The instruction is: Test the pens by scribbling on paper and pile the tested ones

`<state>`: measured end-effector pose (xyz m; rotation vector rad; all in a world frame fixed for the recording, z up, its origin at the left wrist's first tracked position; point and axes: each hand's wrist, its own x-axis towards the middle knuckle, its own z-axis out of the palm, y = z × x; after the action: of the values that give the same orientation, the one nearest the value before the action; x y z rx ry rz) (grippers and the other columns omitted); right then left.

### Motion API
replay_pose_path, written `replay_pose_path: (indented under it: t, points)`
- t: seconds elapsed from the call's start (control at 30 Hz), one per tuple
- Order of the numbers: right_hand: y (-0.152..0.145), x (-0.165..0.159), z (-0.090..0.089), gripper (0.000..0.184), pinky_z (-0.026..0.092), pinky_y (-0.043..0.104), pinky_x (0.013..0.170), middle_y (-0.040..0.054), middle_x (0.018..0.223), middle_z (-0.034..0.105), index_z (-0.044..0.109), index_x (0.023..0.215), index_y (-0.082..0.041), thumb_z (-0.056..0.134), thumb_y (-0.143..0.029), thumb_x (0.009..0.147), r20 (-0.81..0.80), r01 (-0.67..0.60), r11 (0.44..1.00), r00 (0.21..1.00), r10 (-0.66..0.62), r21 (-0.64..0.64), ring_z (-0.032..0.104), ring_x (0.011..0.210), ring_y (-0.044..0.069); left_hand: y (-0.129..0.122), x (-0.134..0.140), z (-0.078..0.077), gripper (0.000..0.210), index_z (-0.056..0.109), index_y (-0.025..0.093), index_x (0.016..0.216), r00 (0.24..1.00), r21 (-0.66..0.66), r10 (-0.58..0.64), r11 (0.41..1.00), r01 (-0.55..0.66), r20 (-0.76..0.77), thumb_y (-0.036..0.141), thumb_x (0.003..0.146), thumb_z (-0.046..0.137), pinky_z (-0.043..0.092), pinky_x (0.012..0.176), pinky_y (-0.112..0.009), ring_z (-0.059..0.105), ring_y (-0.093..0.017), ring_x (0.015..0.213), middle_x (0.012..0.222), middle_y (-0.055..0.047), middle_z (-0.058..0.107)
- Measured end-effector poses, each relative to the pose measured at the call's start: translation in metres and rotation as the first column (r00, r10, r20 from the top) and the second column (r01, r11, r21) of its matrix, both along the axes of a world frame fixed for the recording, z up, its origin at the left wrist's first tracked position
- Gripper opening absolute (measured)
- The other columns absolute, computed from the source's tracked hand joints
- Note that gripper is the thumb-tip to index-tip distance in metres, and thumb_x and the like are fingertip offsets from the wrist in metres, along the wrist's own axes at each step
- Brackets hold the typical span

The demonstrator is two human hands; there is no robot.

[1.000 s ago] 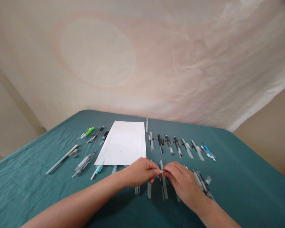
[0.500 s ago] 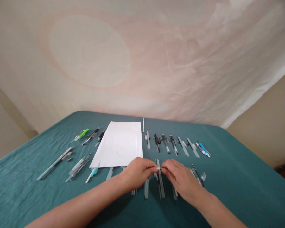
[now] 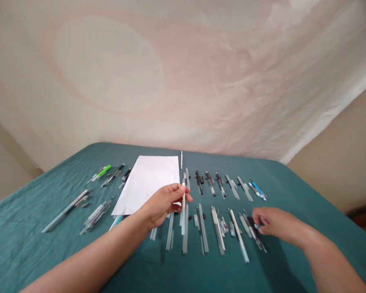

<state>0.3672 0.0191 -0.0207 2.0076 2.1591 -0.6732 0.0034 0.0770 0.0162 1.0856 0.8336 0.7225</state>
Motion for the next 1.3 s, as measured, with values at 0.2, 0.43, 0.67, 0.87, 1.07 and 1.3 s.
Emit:
replay_pose_path:
  t: [0.2, 0.43, 0.67, 0.87, 1.07, 1.3]
  points:
    - [-0.001, 0.002, 0.006, 0.01, 0.029, 0.023, 0.052, -0.0015, 0.061, 0.055, 0.053, 0.071, -0.02, 0.056, -0.029, 0.074, -0.127, 0.102, 0.986, 0.988, -0.085, 0.132, 0.046, 0.056, 0.013, 0.001, 0.002, -0.006, 0.026, 0.054, 0.014, 0.085, 0.996, -0.064, 0.053, 0.997, -0.049, 0.074, 0.038, 0.078, 0.064, 0.047, 0.057, -0.023, 0.051, -0.008, 0.057, 0.065, 0.001, 0.052]
    - [-0.001, -0.068, 0.032, 0.026, 0.04, 0.026, 0.061, -0.0017, 0.071, 0.055, 0.051, 0.091, -0.021, 0.042, -0.045, 0.088, -0.603, 0.165, 0.964, 0.798, -0.006, 0.208, 0.051, 0.063, 0.013, -0.005, 0.006, -0.009, 0.02, 0.056, 0.012, 0.089, 0.975, -0.238, 0.024, 0.971, 0.03, 0.221, 0.023, 0.077, 0.067, 0.051, 0.072, -0.026, 0.063, -0.012, 0.072, 0.075, -0.004, 0.063]
    - [-0.009, -0.139, 0.017, 0.037, 0.04, 0.024, 0.055, 0.0021, 0.08, 0.063, 0.039, 0.107, -0.02, 0.051, -0.047, 0.086, -0.932, 0.096, 0.992, 0.343, -0.115, -0.087, 0.059, 0.062, 0.014, -0.018, 0.016, -0.018, 0.027, 0.055, 0.015, 0.089, 0.985, -0.269, 0.025, 0.963, 0.021, 0.169, 0.028, 0.073, 0.071, 0.05, 0.07, -0.024, 0.066, -0.017, 0.085, 0.099, -0.008, 0.066]
    - [-0.015, -0.163, 0.01, 0.037, 0.035, 0.021, 0.046, -0.0049, 0.063, 0.053, 0.04, 0.106, -0.019, 0.049, -0.05, 0.086, -0.932, 0.151, 0.986, 0.343, -0.116, -0.067, 0.048, 0.047, 0.009, -0.028, 0.025, -0.023, 0.035, 0.056, 0.013, 0.085, 0.998, 0.026, -0.065, 0.998, 0.065, -0.002, 0.039, 0.069, 0.072, 0.046, 0.054, -0.023, 0.063, -0.013, 0.06, 0.069, -0.003, 0.065]
    - [-0.023, -0.169, 0.006, 0.027, 0.042, 0.022, 0.05, -0.0026, 0.067, 0.056, 0.049, 0.105, -0.021, 0.049, -0.042, 0.089, -0.887, 0.181, 0.976, 0.46, 0.028, 0.124, 0.052, 0.053, 0.01, -0.029, 0.024, -0.024, 0.035, 0.056, 0.013, 0.083, 0.986, 0.042, -0.154, 0.987, 0.157, -0.062, 0.04, 0.066, 0.072, 0.043, 0.054, -0.022, 0.059, -0.011, 0.056, 0.066, 0.0, 0.063]
    - [-0.021, -0.163, 0.012, 0.016, 0.049, 0.03, 0.08, 0.0027, 0.093, 0.068, 0.068, 0.095, -0.025, 0.056, -0.033, 0.086, -0.808, 0.074, 0.936, 0.532, 0.254, 0.343, 0.062, 0.088, 0.018, -0.023, 0.016, -0.02, 0.031, 0.063, 0.013, 0.088, 0.916, -0.089, -0.399, 0.912, 0.401, 0.033, 0.03, 0.065, 0.073, 0.044, 0.064, -0.023, 0.059, -0.009, 0.063, 0.072, -0.001, 0.064]
